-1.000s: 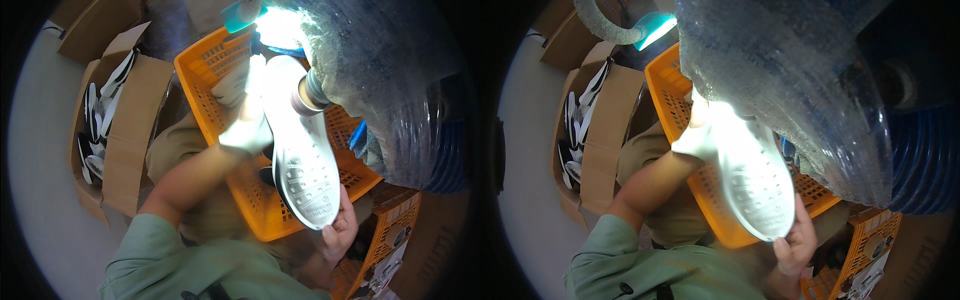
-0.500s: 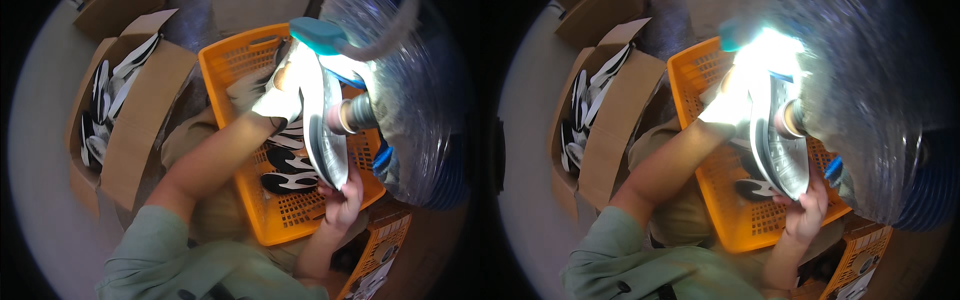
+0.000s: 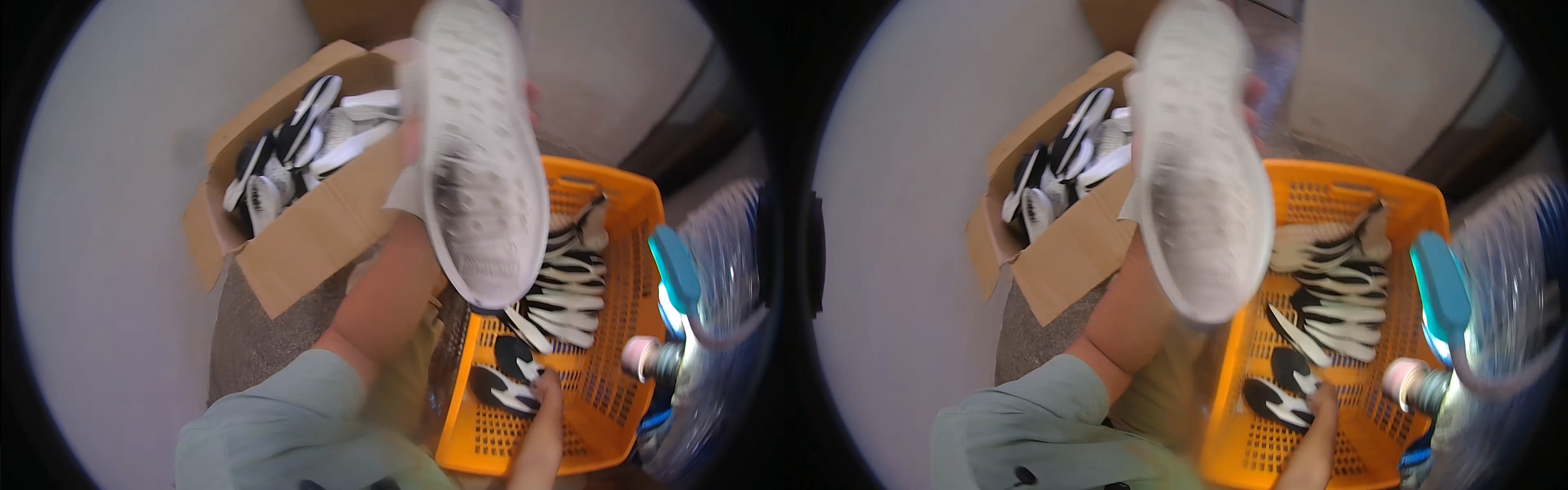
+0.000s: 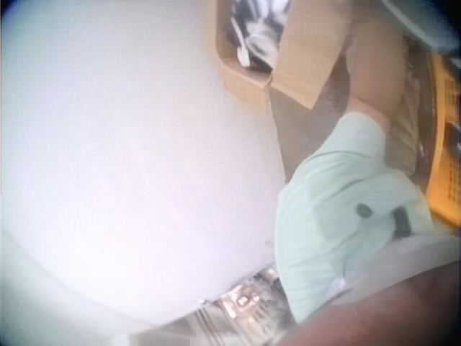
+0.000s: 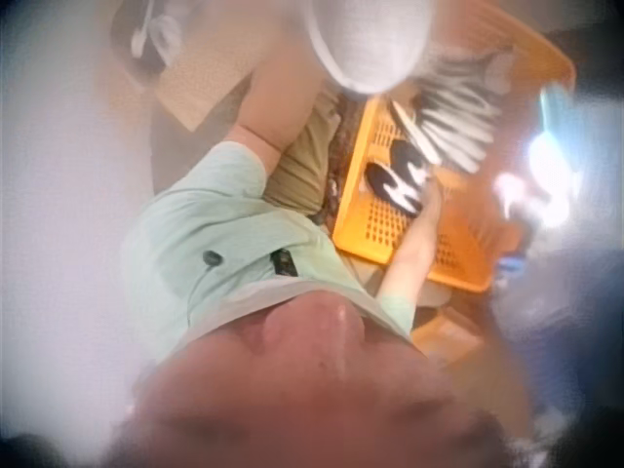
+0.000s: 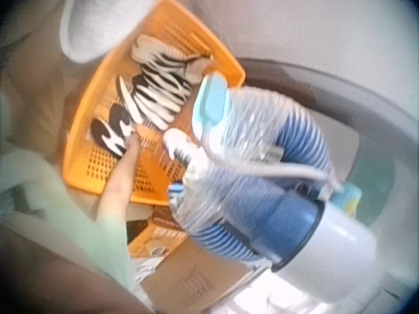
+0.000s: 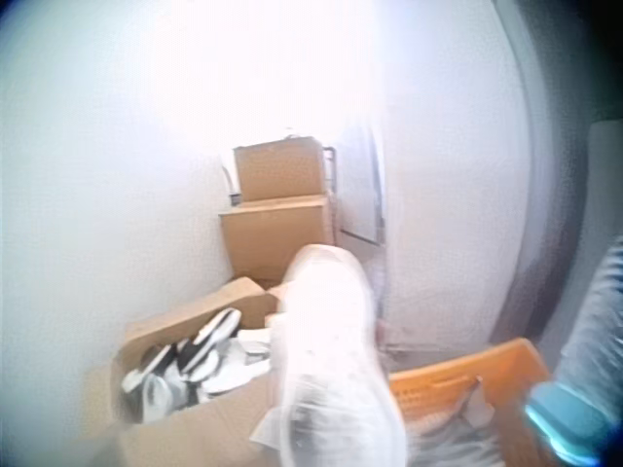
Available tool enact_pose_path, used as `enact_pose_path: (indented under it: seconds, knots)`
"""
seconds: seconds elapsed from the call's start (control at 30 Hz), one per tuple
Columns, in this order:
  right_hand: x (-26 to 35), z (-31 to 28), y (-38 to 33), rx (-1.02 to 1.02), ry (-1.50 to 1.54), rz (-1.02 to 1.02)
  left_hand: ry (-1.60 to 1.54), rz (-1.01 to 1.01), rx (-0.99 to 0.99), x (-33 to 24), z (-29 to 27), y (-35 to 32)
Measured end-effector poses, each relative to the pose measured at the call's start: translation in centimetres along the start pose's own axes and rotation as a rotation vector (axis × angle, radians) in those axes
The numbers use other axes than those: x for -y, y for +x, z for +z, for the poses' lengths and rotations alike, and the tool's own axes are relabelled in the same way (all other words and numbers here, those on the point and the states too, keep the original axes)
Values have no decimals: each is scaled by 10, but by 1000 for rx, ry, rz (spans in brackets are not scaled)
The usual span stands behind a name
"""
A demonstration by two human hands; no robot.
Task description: The person repeatedly cleans white and black slip-on shoes using a rotating brush machine. They pick shoes from a yellow basket, press them against the spinning brush, rotate them to clean different areas, and return them to the basket. The process is repeated for multiple shoes.
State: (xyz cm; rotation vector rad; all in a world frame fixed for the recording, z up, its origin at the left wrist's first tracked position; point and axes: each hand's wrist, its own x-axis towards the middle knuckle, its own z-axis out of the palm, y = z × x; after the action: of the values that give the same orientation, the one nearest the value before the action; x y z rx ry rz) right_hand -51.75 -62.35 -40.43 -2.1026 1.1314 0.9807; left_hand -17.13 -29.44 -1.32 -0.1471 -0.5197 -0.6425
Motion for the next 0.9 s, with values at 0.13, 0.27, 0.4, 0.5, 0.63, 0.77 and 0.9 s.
enact_pose_path:
  seconds: [0.13,0.27,0.4,0.5,0.63,0.77,0.9]
  knots:
    - [-3,13,-4,-274,-512,-204,-58,158,-333,-13,-40,-4]
    - [18,5,-6,-253,-775,-171,-192,215,-800,21,-105,10]
    - [34,-6,-28,-182,-846,-264,121,-206,-908,117,-141,5]
    - [64,-61,-64,-6,-801,-259,768,-450,-865,180,-164,-36]
    - [97,-119,-172,-243,-705,-222,1465,-710,-602,228,-193,-101]
    - [85,-89,-284,-508,1,-398,1539,-970,-596,247,-199,-125]
    - [75,-49,-312,-850,563,-756,517,-536,-266,219,-172,-95]
